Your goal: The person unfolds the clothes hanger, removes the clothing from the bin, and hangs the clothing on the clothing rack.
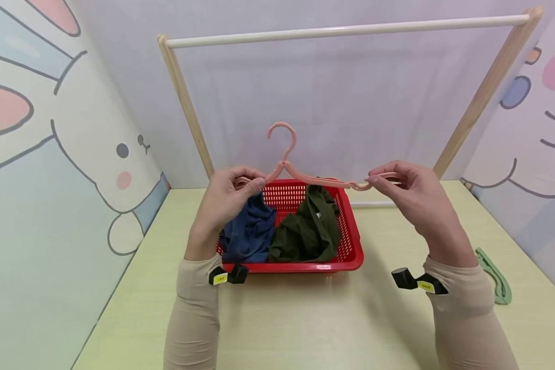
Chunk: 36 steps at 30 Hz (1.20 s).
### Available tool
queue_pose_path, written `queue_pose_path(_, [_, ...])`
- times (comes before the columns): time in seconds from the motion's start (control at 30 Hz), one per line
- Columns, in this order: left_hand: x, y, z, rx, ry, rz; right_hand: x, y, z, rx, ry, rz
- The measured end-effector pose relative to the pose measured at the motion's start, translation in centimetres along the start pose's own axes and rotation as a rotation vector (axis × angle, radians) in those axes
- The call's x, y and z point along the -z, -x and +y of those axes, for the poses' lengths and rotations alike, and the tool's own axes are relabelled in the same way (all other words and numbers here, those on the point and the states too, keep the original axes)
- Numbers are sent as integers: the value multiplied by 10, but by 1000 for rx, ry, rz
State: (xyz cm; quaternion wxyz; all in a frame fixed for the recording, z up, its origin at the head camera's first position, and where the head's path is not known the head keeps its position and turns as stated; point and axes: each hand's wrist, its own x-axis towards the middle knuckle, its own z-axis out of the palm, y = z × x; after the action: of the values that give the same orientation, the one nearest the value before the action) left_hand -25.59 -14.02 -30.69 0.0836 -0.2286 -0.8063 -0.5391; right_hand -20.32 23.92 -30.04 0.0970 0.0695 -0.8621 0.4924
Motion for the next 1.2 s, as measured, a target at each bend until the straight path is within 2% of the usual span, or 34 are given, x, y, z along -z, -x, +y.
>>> queue_pose_path(0.2, [0, -1, -2, -27, 46, 36, 0, 1, 1, 12, -35, 10])
queue_pose_path(0.6, [-2, -1, 0, -40, 51, 59, 0, 3, 1, 18, -14, 8])
queue_pose_path(0.97, [-4, 0, 0, -11, 49, 28, 5, 2, 2, 9, 11, 13])
queue_pose_path(1.2, [-14, -3, -1, -43, 16, -20, 7, 3, 1, -15, 83, 76])
